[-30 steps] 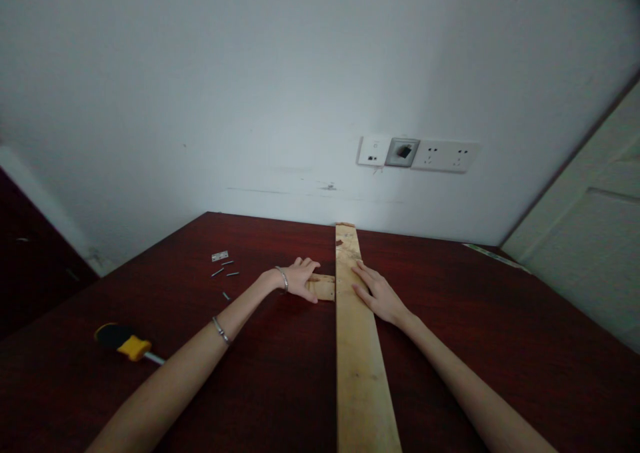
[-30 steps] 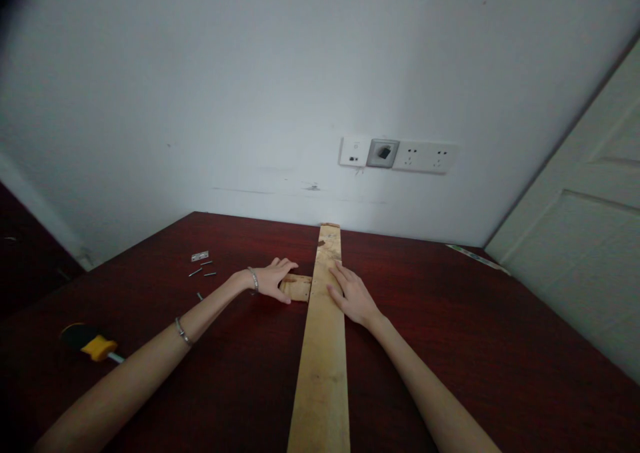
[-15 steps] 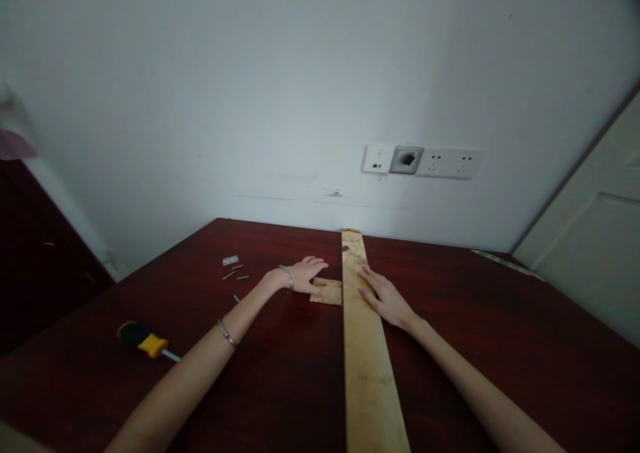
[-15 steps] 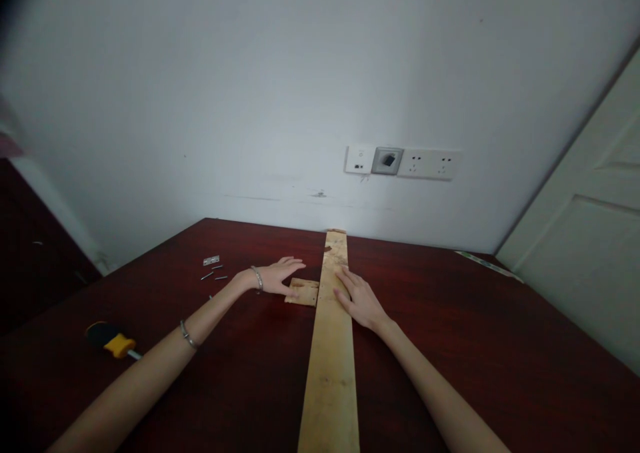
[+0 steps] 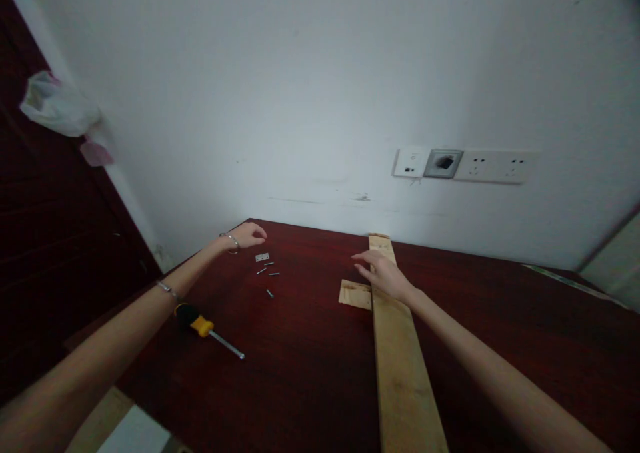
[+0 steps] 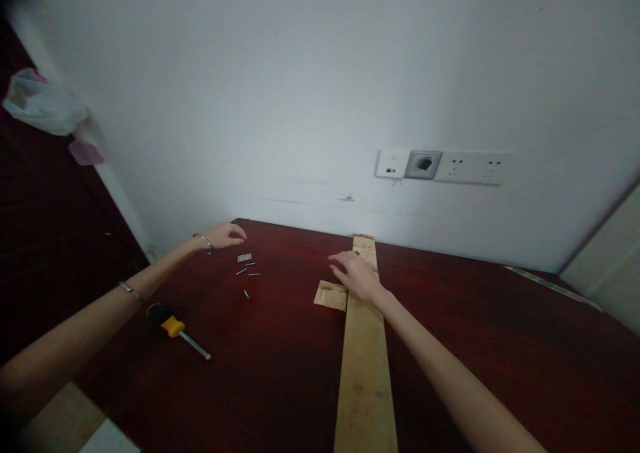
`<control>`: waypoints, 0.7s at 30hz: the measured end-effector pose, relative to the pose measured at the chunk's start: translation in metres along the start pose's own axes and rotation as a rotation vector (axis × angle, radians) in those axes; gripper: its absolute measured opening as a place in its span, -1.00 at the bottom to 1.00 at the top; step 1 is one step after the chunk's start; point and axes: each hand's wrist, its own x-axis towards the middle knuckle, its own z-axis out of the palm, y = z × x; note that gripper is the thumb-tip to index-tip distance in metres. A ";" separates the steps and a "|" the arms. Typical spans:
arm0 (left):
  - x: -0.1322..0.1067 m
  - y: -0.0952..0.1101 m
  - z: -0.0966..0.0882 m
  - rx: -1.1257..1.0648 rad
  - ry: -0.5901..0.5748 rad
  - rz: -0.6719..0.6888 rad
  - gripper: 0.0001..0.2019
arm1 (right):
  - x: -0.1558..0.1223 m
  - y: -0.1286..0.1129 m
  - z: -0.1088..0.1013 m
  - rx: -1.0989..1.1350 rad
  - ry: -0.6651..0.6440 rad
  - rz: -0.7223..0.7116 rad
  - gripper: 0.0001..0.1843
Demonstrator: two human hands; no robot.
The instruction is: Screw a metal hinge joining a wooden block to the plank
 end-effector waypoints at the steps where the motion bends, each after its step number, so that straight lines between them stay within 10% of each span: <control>1: -0.008 -0.015 -0.002 -0.018 -0.002 -0.053 -0.65 | 0.015 -0.014 0.008 0.000 -0.029 -0.013 -0.64; 10: -0.086 -0.092 -0.016 0.030 -0.008 -0.277 -0.57 | 0.129 -0.133 0.112 -0.033 -0.158 0.112 -0.68; 21: -0.124 -0.110 -0.023 0.099 -0.043 -0.361 -0.59 | 0.174 -0.186 0.178 -0.090 -0.160 0.226 -0.46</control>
